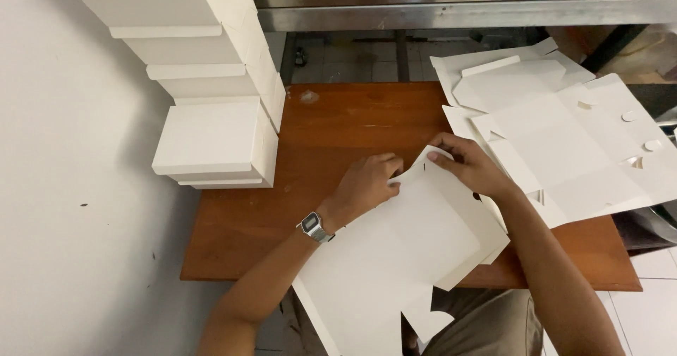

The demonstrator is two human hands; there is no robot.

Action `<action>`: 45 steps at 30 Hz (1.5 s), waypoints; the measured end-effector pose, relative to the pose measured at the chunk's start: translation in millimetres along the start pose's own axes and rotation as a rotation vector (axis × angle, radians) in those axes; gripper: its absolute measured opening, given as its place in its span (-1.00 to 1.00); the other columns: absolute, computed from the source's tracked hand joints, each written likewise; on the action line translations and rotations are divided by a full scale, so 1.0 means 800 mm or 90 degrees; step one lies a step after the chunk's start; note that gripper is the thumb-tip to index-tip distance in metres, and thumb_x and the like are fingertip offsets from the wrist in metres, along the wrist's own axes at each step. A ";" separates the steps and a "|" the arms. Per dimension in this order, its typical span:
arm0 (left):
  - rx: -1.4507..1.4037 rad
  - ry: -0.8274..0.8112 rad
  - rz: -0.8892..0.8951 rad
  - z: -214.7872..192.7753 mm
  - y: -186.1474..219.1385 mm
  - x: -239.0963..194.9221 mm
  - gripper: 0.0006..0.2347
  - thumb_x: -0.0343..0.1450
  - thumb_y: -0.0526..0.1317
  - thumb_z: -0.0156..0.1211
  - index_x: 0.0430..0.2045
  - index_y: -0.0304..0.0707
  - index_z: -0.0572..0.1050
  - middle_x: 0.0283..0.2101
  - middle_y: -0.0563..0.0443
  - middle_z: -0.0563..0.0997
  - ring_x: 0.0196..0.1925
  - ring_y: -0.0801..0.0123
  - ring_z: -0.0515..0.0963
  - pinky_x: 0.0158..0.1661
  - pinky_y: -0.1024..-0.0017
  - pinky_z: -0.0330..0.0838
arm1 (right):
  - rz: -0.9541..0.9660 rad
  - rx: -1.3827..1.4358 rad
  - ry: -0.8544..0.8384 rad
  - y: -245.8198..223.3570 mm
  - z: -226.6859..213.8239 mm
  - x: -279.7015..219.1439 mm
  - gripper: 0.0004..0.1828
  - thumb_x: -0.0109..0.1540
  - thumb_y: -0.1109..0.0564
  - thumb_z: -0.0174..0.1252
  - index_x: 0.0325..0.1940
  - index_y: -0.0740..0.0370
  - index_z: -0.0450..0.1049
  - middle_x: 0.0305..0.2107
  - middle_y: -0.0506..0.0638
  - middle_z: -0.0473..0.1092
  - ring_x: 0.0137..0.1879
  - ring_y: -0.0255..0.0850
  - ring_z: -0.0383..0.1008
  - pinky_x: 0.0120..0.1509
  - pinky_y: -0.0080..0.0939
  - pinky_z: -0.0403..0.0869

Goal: The person assembles white cardboard boxes by folding the flat pieces into shape and securing the tabs. They repeat this process for multiple boxes, stacking the finished ones on the left side of the table.

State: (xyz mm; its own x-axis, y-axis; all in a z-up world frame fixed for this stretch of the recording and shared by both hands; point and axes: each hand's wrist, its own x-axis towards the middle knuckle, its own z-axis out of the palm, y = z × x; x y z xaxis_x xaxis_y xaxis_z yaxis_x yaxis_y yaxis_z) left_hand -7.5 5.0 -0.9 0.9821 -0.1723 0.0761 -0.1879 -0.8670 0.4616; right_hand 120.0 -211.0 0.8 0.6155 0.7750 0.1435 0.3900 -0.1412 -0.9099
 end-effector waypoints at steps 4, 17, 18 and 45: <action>-0.016 0.011 -0.010 -0.019 0.013 -0.007 -0.91 0.35 -0.29 0.20 -0.36 -0.28 0.55 -0.39 -0.02 0.56 -0.36 0.18 0.63 -0.34 0.29 0.58 | -0.017 0.010 -0.003 -0.031 0.004 0.000 -0.96 0.31 0.26 0.16 -0.20 0.28 0.52 -0.55 0.01 0.44 -0.38 -0.23 0.34 -0.09 -0.14 0.42; 0.003 0.056 0.000 -0.006 0.006 -0.002 -0.95 0.37 -0.32 0.26 -0.37 -0.25 0.59 -0.40 -0.01 0.59 -0.40 0.23 0.64 -0.35 0.35 0.58 | 0.021 0.111 -0.005 -0.077 0.014 -0.003 -0.94 0.36 0.25 0.09 -0.12 0.26 0.46 -0.51 -0.04 0.44 -0.39 -0.28 0.40 -0.14 -0.23 0.44; 0.017 0.055 0.009 -0.002 0.005 -0.001 -0.96 0.38 -0.31 0.26 -0.37 -0.23 0.59 -0.41 0.00 0.59 -0.40 0.26 0.64 -0.35 0.38 0.58 | 0.023 0.116 -0.010 -0.078 0.014 -0.002 -0.93 0.36 0.24 0.08 -0.12 0.26 0.47 -0.52 -0.03 0.44 -0.40 -0.28 0.42 -0.15 -0.24 0.44; -0.035 0.031 -0.025 -0.009 0.029 -0.009 -0.90 0.43 -0.28 0.22 -0.28 -0.25 0.64 -0.29 -0.14 0.65 -0.34 0.09 0.67 -0.35 0.29 0.59 | 0.004 0.056 -0.076 -0.056 0.008 -0.006 -0.94 0.31 0.25 0.15 -0.17 0.29 0.51 -0.36 0.02 0.54 -0.20 -0.25 0.46 0.01 -0.13 0.47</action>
State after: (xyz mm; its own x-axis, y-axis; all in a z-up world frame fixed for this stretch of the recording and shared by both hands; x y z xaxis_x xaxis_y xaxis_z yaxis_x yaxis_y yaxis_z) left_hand -18.7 -10.6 15.5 0.9884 -0.1150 0.0994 -0.1499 -0.8450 0.5133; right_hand 95.4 -204.0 38.2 0.5294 0.8430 0.0952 0.3223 -0.0961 -0.9418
